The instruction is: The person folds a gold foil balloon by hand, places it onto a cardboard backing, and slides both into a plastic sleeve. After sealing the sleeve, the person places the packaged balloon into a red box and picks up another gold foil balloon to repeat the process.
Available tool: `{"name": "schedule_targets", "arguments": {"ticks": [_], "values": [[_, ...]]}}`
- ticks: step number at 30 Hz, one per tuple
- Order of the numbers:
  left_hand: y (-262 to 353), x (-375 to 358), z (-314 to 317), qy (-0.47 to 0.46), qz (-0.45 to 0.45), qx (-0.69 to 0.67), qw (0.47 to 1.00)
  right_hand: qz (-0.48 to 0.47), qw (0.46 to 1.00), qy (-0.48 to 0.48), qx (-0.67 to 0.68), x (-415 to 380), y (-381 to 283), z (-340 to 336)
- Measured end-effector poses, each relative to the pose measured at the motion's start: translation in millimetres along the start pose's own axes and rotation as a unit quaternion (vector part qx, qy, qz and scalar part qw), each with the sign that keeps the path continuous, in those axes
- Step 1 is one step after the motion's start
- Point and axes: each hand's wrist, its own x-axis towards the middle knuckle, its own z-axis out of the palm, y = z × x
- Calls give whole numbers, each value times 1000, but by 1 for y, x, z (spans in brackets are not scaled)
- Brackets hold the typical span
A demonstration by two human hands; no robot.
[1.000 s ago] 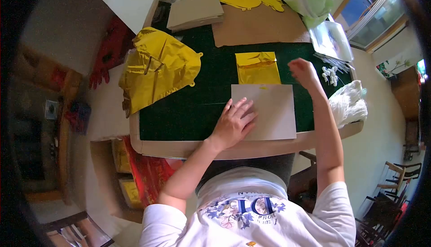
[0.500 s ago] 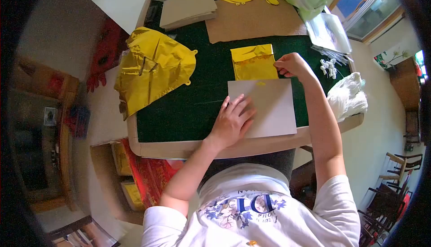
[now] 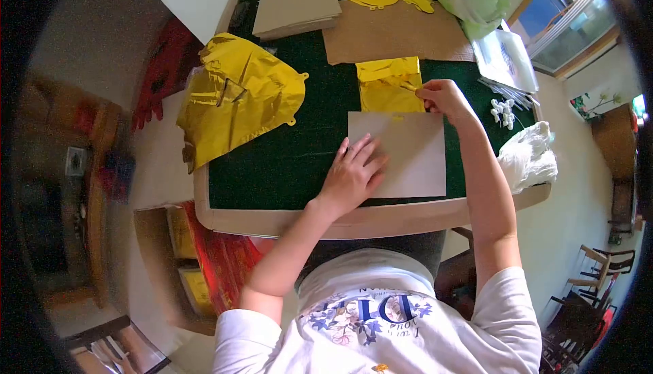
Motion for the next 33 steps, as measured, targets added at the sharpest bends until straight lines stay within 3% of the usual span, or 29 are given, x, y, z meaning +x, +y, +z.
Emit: {"name": "schedule_targets", "arguments": {"ticks": [11, 33], "values": [[-2, 6, 11, 18, -28, 38, 999, 9, 999, 11, -39, 6, -9, 1], [17, -5, 8, 21, -31, 56, 998, -21, 1000, 13, 14, 5, 2, -2]]}}
